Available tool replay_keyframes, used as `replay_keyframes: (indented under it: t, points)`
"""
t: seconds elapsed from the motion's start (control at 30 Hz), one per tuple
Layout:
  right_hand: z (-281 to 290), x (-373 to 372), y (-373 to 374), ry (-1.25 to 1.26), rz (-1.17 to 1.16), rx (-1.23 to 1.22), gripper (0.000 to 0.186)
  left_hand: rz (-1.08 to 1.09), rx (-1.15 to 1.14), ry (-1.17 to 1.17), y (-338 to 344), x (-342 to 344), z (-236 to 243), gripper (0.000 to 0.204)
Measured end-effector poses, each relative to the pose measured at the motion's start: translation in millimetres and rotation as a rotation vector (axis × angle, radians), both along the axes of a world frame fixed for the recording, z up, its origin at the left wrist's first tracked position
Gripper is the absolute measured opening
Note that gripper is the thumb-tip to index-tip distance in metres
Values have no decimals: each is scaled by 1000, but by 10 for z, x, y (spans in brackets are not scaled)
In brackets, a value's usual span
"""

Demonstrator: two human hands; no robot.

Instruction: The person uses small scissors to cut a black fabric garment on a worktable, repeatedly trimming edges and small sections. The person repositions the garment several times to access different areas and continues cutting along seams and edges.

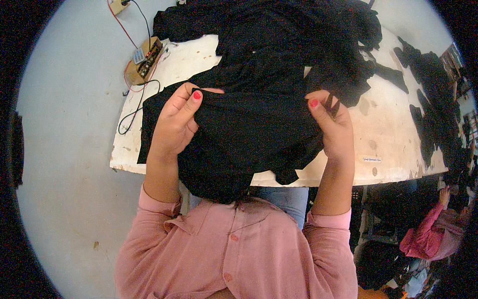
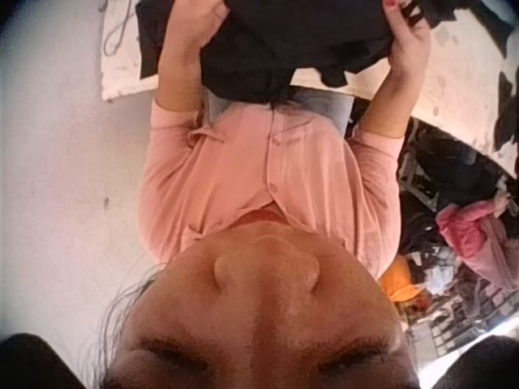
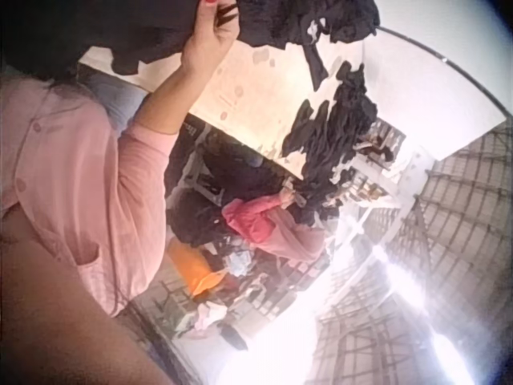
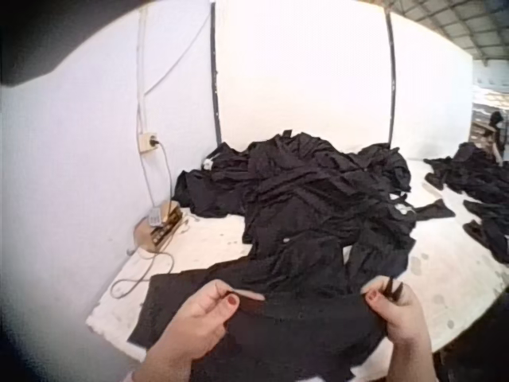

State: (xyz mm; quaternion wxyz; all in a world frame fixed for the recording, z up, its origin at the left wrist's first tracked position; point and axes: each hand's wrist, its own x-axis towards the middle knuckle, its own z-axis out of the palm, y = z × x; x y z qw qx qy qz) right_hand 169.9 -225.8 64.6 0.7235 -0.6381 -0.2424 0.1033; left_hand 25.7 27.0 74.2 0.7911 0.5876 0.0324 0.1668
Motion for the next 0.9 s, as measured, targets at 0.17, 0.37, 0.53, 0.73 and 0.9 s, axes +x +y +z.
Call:
replay_keyframes:
  t: [0.17, 0.37, 0.53, 0.73, 0.9]
  points:
    - [36, 49, 166, -566, -149, -584, 15, 74, 78, -47, -142, 79, -39, 22]
    - [118, -207, 591, -673, 93, -194, 26, 32, 228, -80, -266, 97, -49, 25]
    - [112, -284, 727, -417, 99, -191, 17, 128, 453, -72, -214, 73, -114, 28]
    - [55, -217, 676, -291, 67, -151, 8, 32, 274, -64, -226, 84, -100, 32]
    - [78, -301, 667, -770, -143, -287, 6, 245, 387, -154, -387, 179, -114, 33]
